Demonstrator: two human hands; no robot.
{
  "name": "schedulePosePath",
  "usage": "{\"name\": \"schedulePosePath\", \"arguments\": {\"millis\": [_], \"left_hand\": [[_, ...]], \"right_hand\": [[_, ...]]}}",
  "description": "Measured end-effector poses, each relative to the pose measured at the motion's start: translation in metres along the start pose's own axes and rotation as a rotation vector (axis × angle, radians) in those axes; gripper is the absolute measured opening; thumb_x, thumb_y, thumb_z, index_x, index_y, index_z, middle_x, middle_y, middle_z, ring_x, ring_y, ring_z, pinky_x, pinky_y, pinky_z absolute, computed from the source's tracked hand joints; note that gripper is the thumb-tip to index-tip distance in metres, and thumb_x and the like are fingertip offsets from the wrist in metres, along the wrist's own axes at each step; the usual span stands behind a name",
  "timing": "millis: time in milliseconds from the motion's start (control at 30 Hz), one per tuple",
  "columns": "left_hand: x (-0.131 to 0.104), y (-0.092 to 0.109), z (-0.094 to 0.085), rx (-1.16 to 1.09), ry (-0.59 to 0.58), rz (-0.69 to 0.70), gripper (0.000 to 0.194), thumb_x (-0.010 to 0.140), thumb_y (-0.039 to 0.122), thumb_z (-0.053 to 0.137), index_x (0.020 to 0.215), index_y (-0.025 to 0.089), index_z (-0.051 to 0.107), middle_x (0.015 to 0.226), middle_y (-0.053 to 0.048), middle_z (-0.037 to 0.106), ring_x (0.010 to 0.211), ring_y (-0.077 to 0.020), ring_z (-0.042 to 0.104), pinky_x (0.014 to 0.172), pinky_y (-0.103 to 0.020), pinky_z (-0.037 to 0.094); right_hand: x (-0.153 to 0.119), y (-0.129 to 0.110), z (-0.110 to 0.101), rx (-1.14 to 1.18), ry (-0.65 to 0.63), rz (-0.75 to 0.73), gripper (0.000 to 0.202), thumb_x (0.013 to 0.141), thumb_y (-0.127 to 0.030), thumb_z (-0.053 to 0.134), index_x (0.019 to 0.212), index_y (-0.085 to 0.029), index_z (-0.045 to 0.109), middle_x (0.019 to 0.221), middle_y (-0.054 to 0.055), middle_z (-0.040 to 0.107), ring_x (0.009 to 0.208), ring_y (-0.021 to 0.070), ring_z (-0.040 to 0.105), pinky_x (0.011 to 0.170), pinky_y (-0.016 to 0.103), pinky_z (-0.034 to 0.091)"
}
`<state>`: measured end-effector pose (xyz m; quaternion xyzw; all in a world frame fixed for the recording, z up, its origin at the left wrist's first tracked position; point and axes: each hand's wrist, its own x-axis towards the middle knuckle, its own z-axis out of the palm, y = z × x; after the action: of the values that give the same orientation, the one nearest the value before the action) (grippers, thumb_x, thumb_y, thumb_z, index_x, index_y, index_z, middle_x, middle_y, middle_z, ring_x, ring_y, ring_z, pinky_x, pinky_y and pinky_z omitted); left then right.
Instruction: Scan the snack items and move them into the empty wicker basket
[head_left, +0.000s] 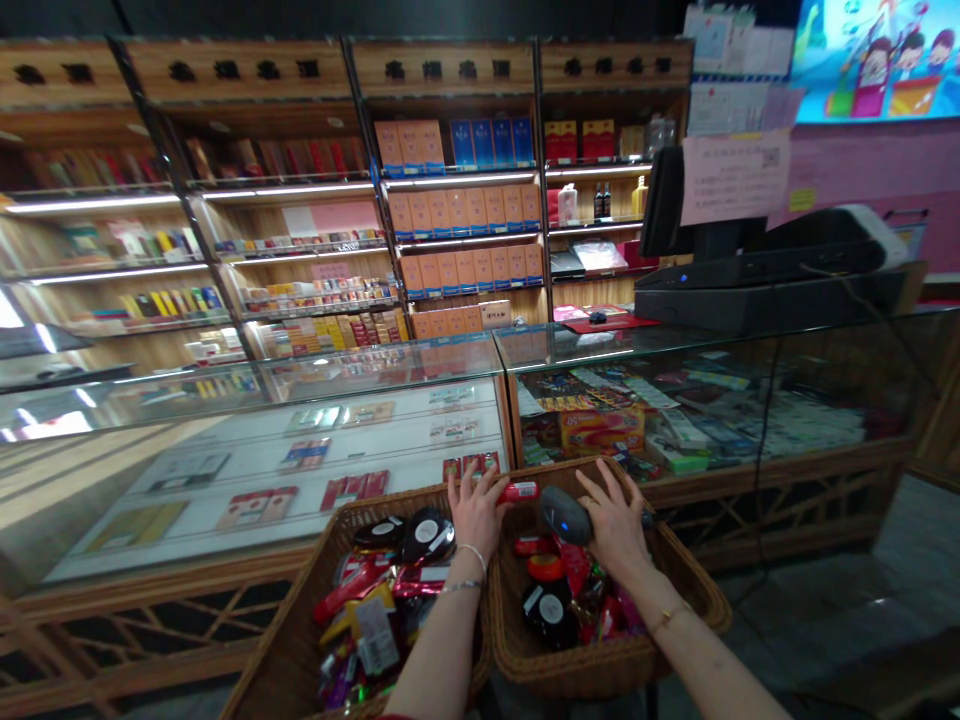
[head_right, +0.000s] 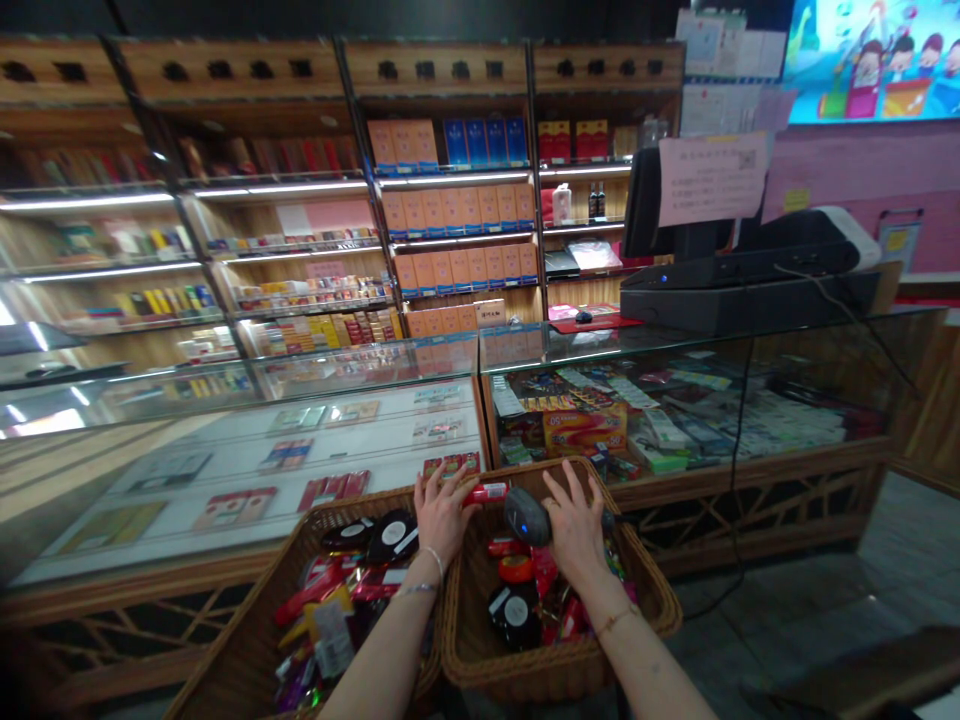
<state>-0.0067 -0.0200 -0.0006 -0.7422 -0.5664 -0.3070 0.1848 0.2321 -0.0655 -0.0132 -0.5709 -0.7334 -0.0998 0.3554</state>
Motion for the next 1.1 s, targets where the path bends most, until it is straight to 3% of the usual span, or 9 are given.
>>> {"name": "schedulePosePath", "arguments": {"millis": [367,1100], "left_hand": [[-0.0002,-0.003,0.0043,-0.007,0.008,0.01,0.036,0.079,0.024,0.07,0.111,0.04,0.073,0.135,0.004,0.066,0.14,-0.0319,0.043,0.121,-0.064,0.019],[-0.0005,-0.0019,0.0023,0.023,0.027,0.008,0.042,0.075,0.033,0.078,0.116,0.041,0.071,0.137,0.004,0.065,0.138,-0.0328,0.045,0.12,-0.065,0.023]], "right_hand": [[0.0001,-0.0004,-0.0008,0.033,-0.003,0.01,0.029,0.076,-0.01,0.052,0.09,-0.025,0.072,0.143,0.001,0.058,0.149,0.028,0.028,0.12,0.058,0.01],[-0.0003,0.0015,0.0036,-0.006,0.058,0.013,0.034,0.074,-0.005,0.051,0.092,-0.024,0.072,0.143,0.0,0.058,0.147,0.0284,0.031,0.119,0.056,0.01]]}}
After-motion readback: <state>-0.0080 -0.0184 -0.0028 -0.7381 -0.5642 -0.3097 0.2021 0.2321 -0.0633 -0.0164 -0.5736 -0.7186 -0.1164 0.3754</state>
